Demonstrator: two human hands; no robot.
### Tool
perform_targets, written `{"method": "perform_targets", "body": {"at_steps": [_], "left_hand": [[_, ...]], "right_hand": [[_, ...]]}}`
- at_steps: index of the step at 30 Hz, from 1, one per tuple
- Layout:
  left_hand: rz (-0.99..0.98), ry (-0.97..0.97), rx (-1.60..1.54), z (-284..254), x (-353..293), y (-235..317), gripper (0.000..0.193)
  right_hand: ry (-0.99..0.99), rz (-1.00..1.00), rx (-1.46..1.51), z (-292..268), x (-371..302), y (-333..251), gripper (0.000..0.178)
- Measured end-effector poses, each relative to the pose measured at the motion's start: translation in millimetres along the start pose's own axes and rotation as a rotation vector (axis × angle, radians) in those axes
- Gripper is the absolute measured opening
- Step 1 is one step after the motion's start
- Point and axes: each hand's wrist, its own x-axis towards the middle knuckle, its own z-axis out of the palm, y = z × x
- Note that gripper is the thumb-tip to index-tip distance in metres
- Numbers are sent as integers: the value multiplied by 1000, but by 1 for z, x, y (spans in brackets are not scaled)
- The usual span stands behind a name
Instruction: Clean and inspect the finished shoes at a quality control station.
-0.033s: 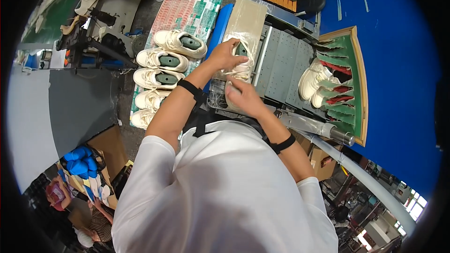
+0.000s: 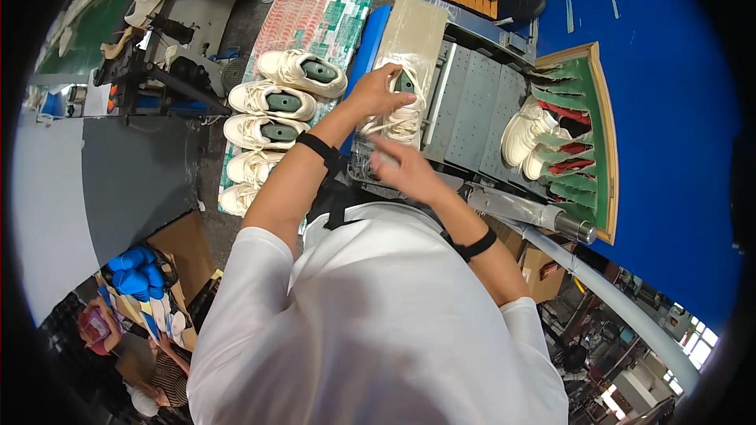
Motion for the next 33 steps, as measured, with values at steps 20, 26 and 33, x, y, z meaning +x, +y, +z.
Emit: {"method": "perform_targets", "body": {"at_steps": [20, 26, 33], "left_hand": [[-73, 41, -407, 21, -15, -12, 103], [-106, 73, -363, 21, -18, -6, 103], [-44, 80, -264, 22, -14, -10, 103]], "right_hand": [[202, -116, -897, -59, -52, 3, 79], [201, -63, -568, -51, -49, -1, 80], [244, -115, -638, -46, -21, 20, 84]]}}
